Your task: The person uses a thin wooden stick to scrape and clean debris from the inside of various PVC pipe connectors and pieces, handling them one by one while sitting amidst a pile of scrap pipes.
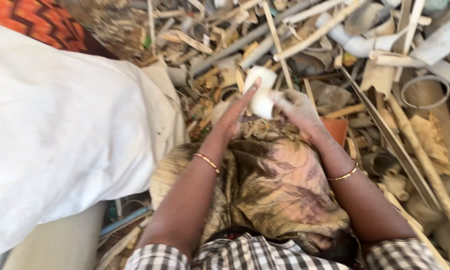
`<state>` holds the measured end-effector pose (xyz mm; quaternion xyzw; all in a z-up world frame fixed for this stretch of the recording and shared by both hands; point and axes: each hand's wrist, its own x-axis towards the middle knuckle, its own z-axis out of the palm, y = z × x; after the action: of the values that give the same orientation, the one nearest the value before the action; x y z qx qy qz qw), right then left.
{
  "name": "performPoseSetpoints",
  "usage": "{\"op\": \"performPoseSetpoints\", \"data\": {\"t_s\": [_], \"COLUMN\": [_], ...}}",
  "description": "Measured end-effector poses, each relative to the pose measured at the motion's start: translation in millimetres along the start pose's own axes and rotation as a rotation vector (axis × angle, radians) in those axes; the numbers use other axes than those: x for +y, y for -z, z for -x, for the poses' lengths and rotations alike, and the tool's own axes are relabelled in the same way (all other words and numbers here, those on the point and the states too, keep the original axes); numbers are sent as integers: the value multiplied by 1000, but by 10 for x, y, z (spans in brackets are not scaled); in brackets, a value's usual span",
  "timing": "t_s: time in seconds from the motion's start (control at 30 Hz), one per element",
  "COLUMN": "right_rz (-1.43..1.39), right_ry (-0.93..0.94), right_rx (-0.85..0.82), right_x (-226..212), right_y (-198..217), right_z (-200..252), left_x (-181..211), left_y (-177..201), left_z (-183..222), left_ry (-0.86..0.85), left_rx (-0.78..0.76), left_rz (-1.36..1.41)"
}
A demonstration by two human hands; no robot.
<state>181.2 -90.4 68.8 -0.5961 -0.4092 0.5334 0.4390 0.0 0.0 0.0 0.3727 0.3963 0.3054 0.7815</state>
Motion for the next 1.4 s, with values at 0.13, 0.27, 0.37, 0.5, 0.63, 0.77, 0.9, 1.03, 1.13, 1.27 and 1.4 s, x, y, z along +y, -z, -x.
{"op": "performPoseSetpoints", "data": {"t_s": [0.13,0.27,0.37,0.5,0.63,0.77,0.9,1.03,1.13,1.27,1.4], "right_rz": [37,-50,-175,-245,-326,-521,-536,-643,-604,-535,-373], "right_ry": [-28,53,113,22,-12,21,-205,-7,65,-127,-29], "right_rx": [-28,24,-127,-174,-29,108,-25,-365,-402,-305,-325], "right_x": [-384,-470,-310,-144,56,336,464,418,200,-108,-43], "right_y": [-86,-74,-99,-50,-35,69,178,220,187,164,227], "right_z": [58,-58,-118,-311,-532,-667,-823,-875,-823,-727,-728], "left_x": [219,327,271,277,248,76,117,169,258,384,423], "left_y": [4,42,25,68,69,0,-41,-58,-102,-195,-221], "left_z": [135,235,287,251,191,144,-20,-70,3,132,261], "left_ry": [20,34,78,57,52,-15,-68,-271,-298,-353,-433], "left_rx": [-86,-199,-241,-326,-249,-269,-120,-139,-115,-159,-210], "left_rz": [291,355,324,313,173,-31,-601,-817,-791,-886,-1063]}}
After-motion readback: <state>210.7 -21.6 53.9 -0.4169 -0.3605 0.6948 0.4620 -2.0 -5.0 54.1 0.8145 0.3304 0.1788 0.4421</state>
